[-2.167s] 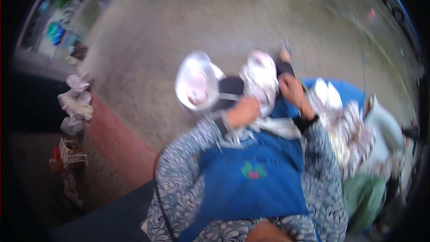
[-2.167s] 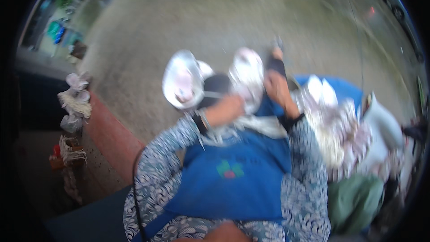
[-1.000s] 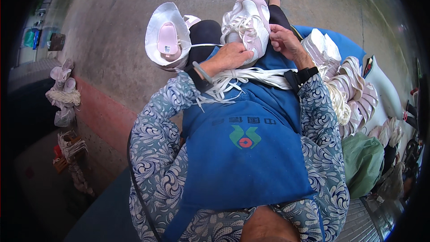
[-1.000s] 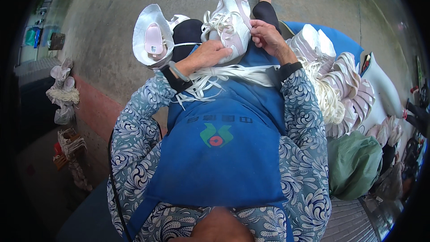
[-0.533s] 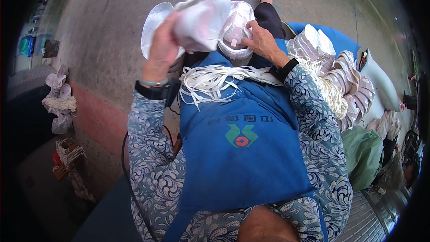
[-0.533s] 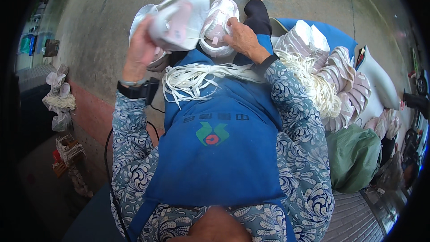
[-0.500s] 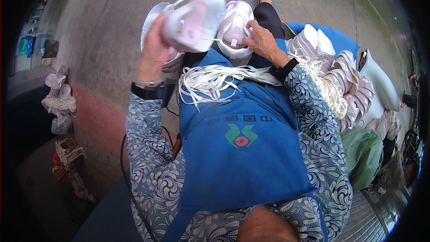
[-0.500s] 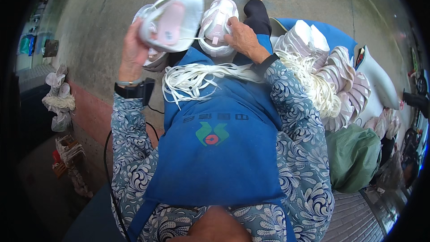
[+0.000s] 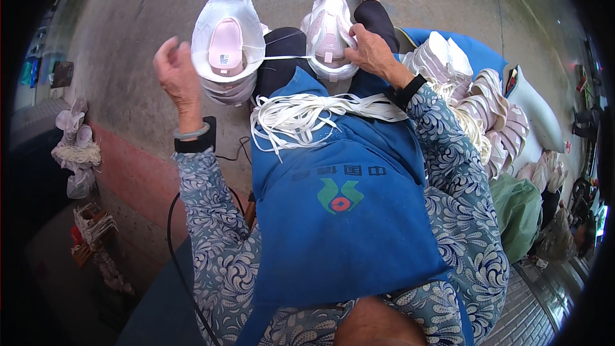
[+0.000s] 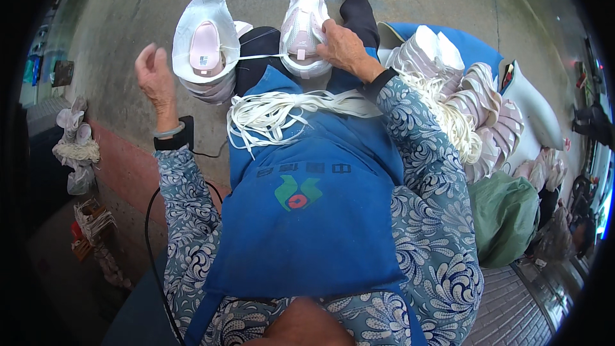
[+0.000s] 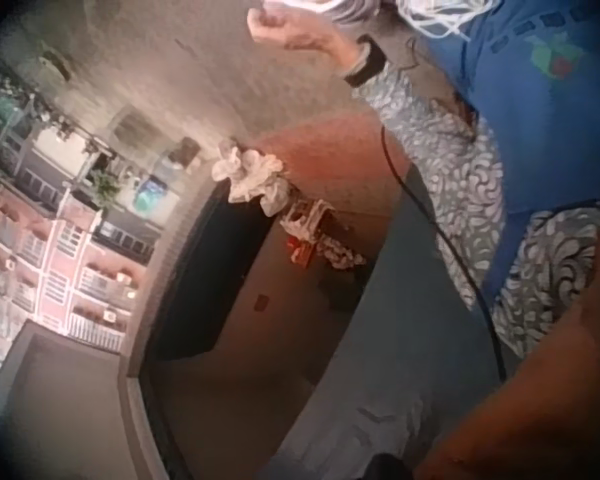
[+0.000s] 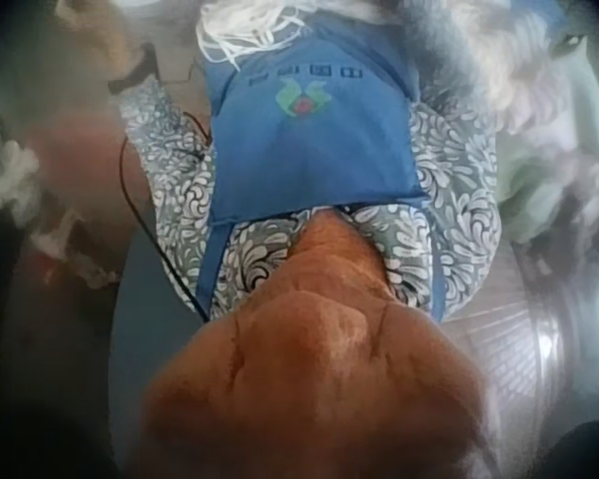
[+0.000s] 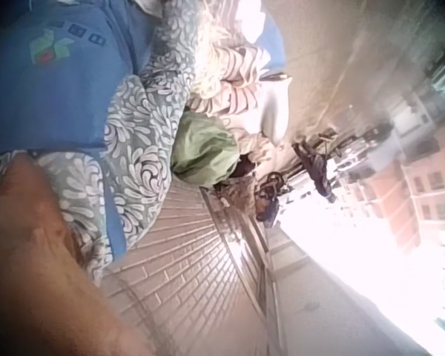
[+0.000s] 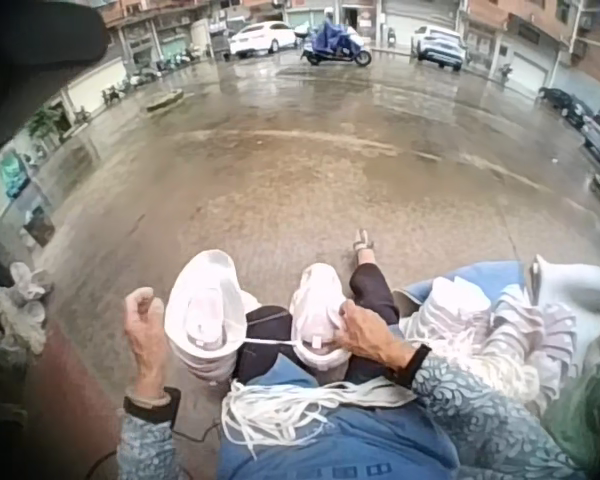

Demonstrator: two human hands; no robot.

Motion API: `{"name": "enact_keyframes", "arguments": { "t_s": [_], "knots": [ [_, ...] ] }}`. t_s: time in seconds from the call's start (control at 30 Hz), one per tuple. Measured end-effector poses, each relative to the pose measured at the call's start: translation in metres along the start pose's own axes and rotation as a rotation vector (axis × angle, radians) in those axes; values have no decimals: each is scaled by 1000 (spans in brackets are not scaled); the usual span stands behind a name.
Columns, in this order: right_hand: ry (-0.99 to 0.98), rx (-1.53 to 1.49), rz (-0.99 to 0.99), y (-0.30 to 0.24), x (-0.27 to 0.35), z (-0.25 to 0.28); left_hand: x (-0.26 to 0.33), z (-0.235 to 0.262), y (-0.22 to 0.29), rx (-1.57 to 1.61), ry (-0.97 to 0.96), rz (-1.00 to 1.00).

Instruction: The person is lacing pairs of white and pink sneakers by hand.

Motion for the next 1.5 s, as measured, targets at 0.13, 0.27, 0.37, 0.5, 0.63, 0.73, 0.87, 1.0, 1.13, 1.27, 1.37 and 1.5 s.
{"name": "enact_keyframes", "arguments": {
  "t_s": [0.13, 0.27, 0.37, 0.5, 0.63, 0.73, 0.87, 1.0, 1.13, 1.27, 1.37, 1.5],
  "knots": [
    [14, 18, 56, -13, 6, 0, 56, -87, 89, 85, -515, -450],
    [37, -38, 118, -25, 16, 6, 97, -149, 85, -320, -563, -631],
    [83, -94, 153, -22, 21, 8, 108, -179, 65, -369, -873, -491],
    [35, -83, 110, -12, 20, 6, 110, -182, 65, -396, -921, -488],
    [-52, -50, 101, -7, 18, -2, 110, -179, 73, -382, -1003, -547],
    [-10, -98, 141, -25, 25, -1, 113, -176, 82, -349, -1008, -655],
    [-59, -38, 253, -41, 36, -10, 120, -179, 80, -437, -1090, -618],
    [4, -167, 236, -17, 23, -8, 96, -186, 62, -530, -1054, -511],
    [-256, -572, -258, 30, 12, 7, 78, -187, 54, -566, -1026, -376],
    [-71, -446, 2, -6, 7, 33, 88, -193, 57, -613, -1015, -445],
    [10, -259, 291, -80, 19, 20, 82, -189, 57, -645, -1038, -431],
    [12, -167, 259, -71, 1, -11, 80, -179, 75, -600, -1081, -158]
  ]
}}
Point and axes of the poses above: each hand's wrist, its own x-axis away from the middle knuckle, its own z-axis out of the back of the hand, y = z × x, the point moved 9 cm from there along -x, towards the middle knuckle, and after that the axes turned 7 degrees about y, right-handed, at the moved point
